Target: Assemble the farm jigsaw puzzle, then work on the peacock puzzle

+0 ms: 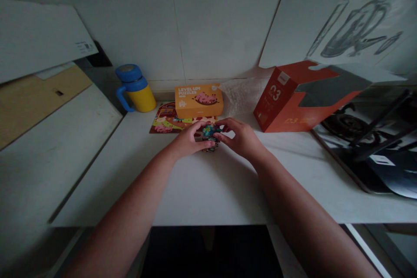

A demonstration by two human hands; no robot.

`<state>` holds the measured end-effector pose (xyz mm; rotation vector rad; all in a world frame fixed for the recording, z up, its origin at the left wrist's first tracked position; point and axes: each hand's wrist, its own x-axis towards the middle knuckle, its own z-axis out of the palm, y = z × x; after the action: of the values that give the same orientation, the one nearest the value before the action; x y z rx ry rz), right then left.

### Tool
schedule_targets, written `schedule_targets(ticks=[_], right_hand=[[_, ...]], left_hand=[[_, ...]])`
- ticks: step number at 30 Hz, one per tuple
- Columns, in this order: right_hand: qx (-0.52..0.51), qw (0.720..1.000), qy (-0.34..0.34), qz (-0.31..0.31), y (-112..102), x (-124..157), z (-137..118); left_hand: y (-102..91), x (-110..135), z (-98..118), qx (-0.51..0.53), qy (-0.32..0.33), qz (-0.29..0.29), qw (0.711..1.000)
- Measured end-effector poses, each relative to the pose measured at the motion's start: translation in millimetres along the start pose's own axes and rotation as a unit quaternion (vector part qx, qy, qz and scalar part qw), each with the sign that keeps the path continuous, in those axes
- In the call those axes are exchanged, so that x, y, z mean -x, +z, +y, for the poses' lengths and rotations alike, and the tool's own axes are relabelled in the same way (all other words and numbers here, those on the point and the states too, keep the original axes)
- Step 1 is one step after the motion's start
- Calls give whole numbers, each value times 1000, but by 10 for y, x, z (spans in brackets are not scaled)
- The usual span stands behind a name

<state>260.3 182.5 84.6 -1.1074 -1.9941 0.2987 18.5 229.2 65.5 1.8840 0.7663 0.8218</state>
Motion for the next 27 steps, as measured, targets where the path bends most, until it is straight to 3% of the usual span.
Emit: schedule_targets(ticks=[10,21,27], right_hand=[[-8,1000,8,27,13,8,-2],[-56,997,-29,-37,-34,-2,-19],[-55,998,-24,-31,-37,-2,-11]], left_hand=[[-4,10,65,6,-4,-4,1000],[-19,3,52,-24,10,-7,1000],[-26,5,35,-24,8,-3,1000]])
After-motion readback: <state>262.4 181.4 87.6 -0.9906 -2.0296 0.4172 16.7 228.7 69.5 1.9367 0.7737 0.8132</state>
